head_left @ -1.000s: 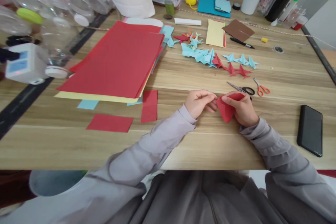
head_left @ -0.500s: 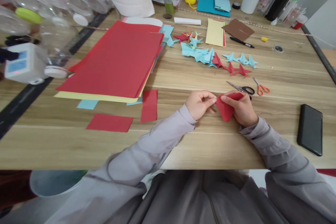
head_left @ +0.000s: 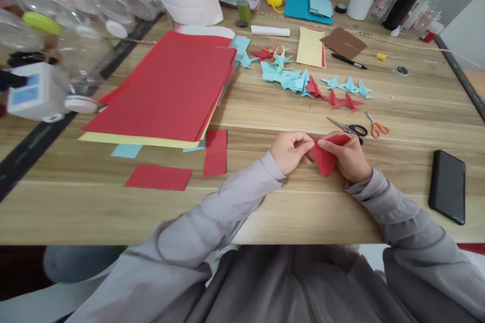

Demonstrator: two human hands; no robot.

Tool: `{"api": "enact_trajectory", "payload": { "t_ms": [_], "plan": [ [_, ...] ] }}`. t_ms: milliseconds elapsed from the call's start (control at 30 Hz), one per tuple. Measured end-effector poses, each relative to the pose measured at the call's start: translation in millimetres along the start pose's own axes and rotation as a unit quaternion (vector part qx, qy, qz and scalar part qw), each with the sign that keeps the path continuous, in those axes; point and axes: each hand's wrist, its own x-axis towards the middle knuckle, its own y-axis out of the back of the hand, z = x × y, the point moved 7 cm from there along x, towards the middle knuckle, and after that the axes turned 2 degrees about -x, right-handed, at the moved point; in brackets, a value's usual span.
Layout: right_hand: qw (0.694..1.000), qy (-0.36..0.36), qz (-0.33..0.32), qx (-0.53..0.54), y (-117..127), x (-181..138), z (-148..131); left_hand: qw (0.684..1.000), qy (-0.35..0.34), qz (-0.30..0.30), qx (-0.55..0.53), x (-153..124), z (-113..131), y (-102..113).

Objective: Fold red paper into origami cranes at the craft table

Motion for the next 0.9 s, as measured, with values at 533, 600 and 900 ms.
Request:
{"api": "enact_trajectory", "payload": {
  "t_ms": [533, 600, 900],
  "plan": [
    [0.999, 0.013, -0.023, -0.019, -5, -3, -5, 0.998, -0.048, 0.040, 0.019, -2, 6, 4],
    [0.999, 0.017, -0.026, -0.035, -6, -3, -6, 0.997, -0.050, 0.052, 0.017, -2, 7, 7],
    [0.997, 0.012, -0.057, -0.044, -10, -5, -6, 0.993, -0.088, 0.047, 0.065, -1, 11, 8]
  ]
}}
